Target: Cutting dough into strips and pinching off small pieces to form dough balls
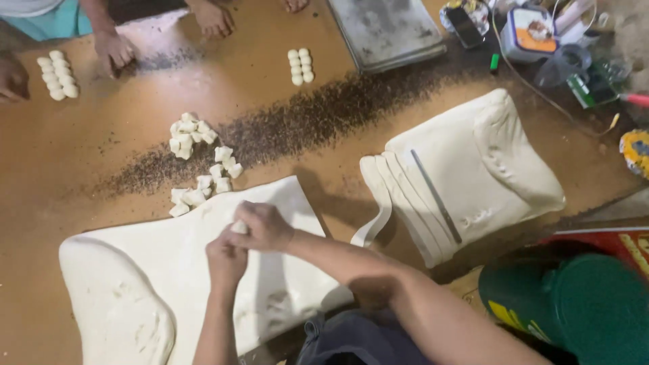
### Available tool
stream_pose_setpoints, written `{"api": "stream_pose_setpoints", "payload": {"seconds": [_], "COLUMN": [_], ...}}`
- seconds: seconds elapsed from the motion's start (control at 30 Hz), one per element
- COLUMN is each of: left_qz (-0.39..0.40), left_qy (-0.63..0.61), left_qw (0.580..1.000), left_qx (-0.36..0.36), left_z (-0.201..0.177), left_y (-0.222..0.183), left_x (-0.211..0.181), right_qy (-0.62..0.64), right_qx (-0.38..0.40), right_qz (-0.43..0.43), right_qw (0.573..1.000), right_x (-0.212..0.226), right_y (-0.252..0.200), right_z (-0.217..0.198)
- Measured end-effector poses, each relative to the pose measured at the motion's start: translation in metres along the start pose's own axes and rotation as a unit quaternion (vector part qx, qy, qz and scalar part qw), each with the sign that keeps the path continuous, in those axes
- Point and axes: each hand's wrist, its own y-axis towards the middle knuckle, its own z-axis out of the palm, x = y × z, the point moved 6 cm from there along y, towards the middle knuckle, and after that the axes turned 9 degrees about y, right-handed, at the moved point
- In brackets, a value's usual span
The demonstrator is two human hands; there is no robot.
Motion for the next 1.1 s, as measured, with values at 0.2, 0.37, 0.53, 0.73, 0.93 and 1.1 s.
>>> {"api": "stream_pose_setpoints", "payload": {"seconds": [0.2, 0.37, 0.53, 0.73, 0.93, 1.1], "left_qz": [0.261, 0.091, 0.252, 0.023, 0.115, 0.166], "left_qy": [0.008, 0.018, 0.064, 0.126, -0.07, -0.004], "left_qw": [0.963, 0.994, 0.965, 0.989, 0.991, 0.982], "left_qx": [0.067, 0.053, -0.02, 0.076, -0.002, 0.093], "left_z": [-0.041, -0.064, -0.038, -0.011, -0.043, -0.031], "left_y": [-0.017, 0.014, 0.026, 0.017, 0.027, 0.048], "left_x": [-0.13, -0.088, -0.031, -0.068, -0.068, -0.051], "right_qy": [-0.094, 0.011, 0.087, -0.033, -0.059, 0.043], "right_qx": [0.307, 0.223, 0.081, 0.022, 0.197, 0.133], "right_qz": [0.475, 0.141, -0.065, 0.042, 0.183, -0.037], "right_qw": [0.819, 0.965, 0.991, 0.998, 0.961, 0.989], "right_x": [-0.021, -0.004, 0.024, -0.057, -0.03, 0.014], "right_y": [0.038, 0.018, 0.024, 0.009, 0.037, 0.029], "right_z": [-0.04, 0.005, -0.001, -0.025, -0.039, -0.027]}}
